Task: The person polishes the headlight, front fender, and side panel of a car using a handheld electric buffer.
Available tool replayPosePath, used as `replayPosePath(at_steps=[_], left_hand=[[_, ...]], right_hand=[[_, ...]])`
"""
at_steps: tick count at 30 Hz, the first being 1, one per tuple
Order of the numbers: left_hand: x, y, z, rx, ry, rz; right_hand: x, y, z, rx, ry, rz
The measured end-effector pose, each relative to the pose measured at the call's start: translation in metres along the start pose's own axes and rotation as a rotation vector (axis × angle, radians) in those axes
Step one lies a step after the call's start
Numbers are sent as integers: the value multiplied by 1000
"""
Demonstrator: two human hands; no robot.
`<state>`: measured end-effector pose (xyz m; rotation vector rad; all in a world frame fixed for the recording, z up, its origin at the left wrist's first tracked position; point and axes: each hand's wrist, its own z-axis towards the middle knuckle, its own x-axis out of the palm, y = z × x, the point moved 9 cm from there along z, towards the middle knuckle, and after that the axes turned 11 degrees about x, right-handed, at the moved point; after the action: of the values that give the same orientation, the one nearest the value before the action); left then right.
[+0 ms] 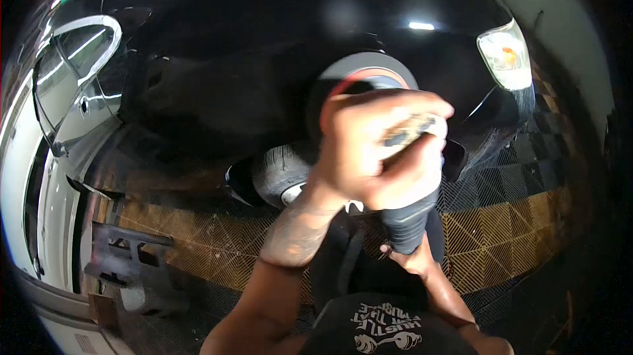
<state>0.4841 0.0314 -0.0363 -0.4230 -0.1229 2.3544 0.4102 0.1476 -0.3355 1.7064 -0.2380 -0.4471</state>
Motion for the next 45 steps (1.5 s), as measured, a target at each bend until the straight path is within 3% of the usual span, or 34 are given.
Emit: replayPosePath(at_steps=[4, 5, 8, 10, 13, 15, 18, 21, 22, 23, 25, 28, 31, 33, 36, 37, 40, 42, 45], left_hand=[[-61, -19, -20, -118, -170, 79], [-76, -28, -28, -125, -181, 255], [-71, -52, -34, -209, -505, 396], [-69, -50, -34, -201, -524, 345], [-61, -34, -31, -269, -344, 354], [-31, -13, -20, -145, -88, 104], [18, 6, -7, -116, -4, -50], [64, 25, 8, -151, 53, -116], [77, 33, 14, -111, 73, -106], [92, 41, 26, -102, 120, -52], [92, 42, 35, -61, 59, -80], [65, 33, 40, -19, 39, 6], [22, 22, 33, -67, 13, -25], [-10, 11, 25, -73, -119, -110], [-62, -10, 13, -11, -154, 7], [-77, -20, 10, 10, -149, 39], [-118, -41, -22, -7, -440, 264], [-125, -57, -22, 171, -397, 445], [-145, -49, -15, 173, -80, 622]], right_hand=[[32, -5, 15, 30, 156, -232], [34, -3, 18, 40, 141, -257], [42, 18, 21, -112, 160, -216], [40, 15, 20, -86, 145, -195], [30, 0, 13, 9, 130, -192], [17, -16, 4, 79, 109, -209], [-9, -31, -11, 112, 13, -186], [-32, -48, -24, 158, -61, 123], [-41, -91, -30, 189, -154, 51], [-43, -61, -33, 218, -74, 156], [-40, -79, -33, 348, -25, 215], [-43, -51, -27, 148, -104, 161], [-30, -41, -18, 199, -49, 118], [-25, -23, -10, 142, -94, 61], [-3, 26, 4, 72, -15, -200], [-5, 38, 3, 80, -129, -318], [32, 58, 25, 34, 169, -376], [41, 64, 33, -48, 144, -419], [48, 72, 38, -122, 143, -439]])
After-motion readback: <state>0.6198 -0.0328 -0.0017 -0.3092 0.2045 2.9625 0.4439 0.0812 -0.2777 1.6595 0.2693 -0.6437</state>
